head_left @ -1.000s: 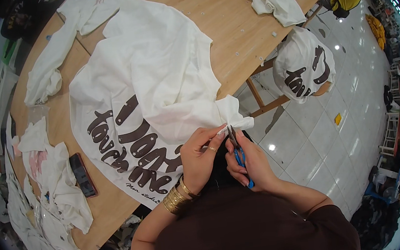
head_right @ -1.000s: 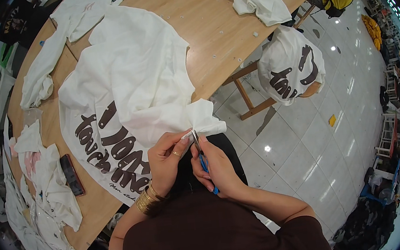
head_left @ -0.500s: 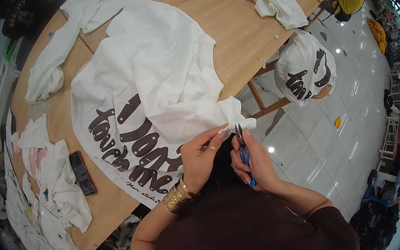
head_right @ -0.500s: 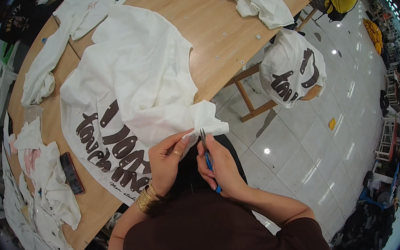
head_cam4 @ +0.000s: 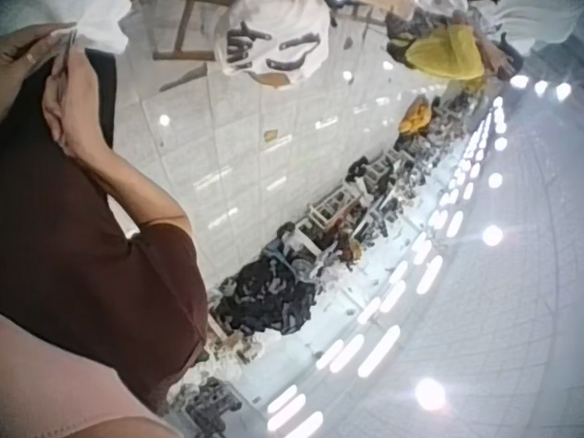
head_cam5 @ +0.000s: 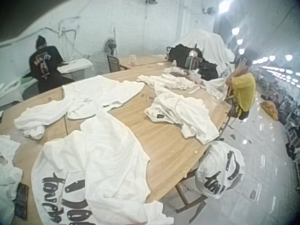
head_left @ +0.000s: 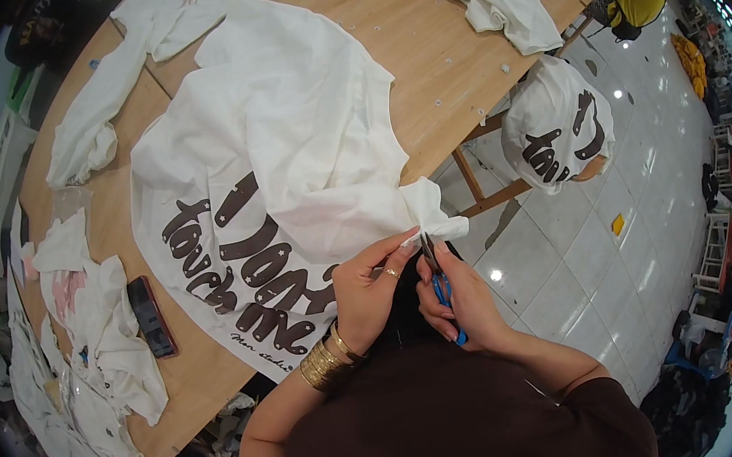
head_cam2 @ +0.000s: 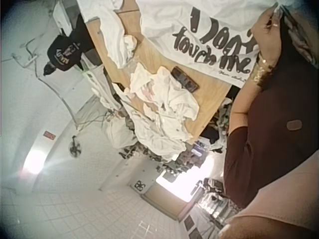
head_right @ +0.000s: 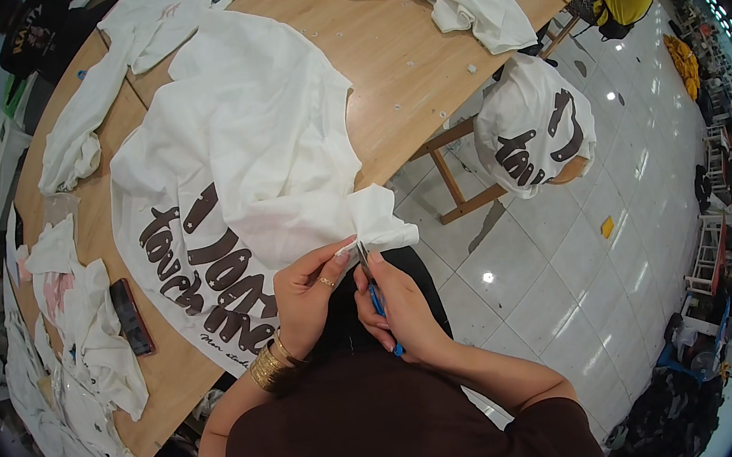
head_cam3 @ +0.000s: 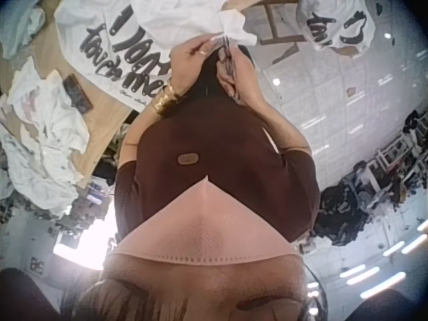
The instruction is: The person trims loose threads from a shirt using thread snips, spreads the shirt out on the table, touches a smartphone, and cuts remaining threads with the snips.
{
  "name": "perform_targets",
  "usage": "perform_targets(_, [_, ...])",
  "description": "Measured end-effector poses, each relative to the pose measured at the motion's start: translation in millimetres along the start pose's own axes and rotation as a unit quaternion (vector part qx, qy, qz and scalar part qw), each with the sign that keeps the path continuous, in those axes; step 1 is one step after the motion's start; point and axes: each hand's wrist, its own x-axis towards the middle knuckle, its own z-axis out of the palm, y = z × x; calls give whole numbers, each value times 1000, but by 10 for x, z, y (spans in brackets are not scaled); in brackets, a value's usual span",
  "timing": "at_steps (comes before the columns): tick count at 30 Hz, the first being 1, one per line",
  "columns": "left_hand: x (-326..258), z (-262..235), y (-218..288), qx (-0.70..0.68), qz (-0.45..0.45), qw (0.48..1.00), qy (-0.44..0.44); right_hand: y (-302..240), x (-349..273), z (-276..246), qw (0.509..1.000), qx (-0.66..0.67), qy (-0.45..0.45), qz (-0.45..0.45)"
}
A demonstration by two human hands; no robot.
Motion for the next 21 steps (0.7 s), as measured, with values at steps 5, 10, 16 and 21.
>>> perform_targets(5, [-12,2,-28,1,5,1000,-4,-15,-1,1,1000,7,6,-12])
perform_targets(10, [-2,5,-15,10,6,1000,-16,10,32,-41,998,-35,27,-39])
perform_targets(16, [-14,-119,21,-17,-48,999,-18,19,98,-28,995,-68,31,-60])
perform_targets(21, [-112,-418,-46,97,33,994,27,-238,103,-13,977,-67,37,-199])
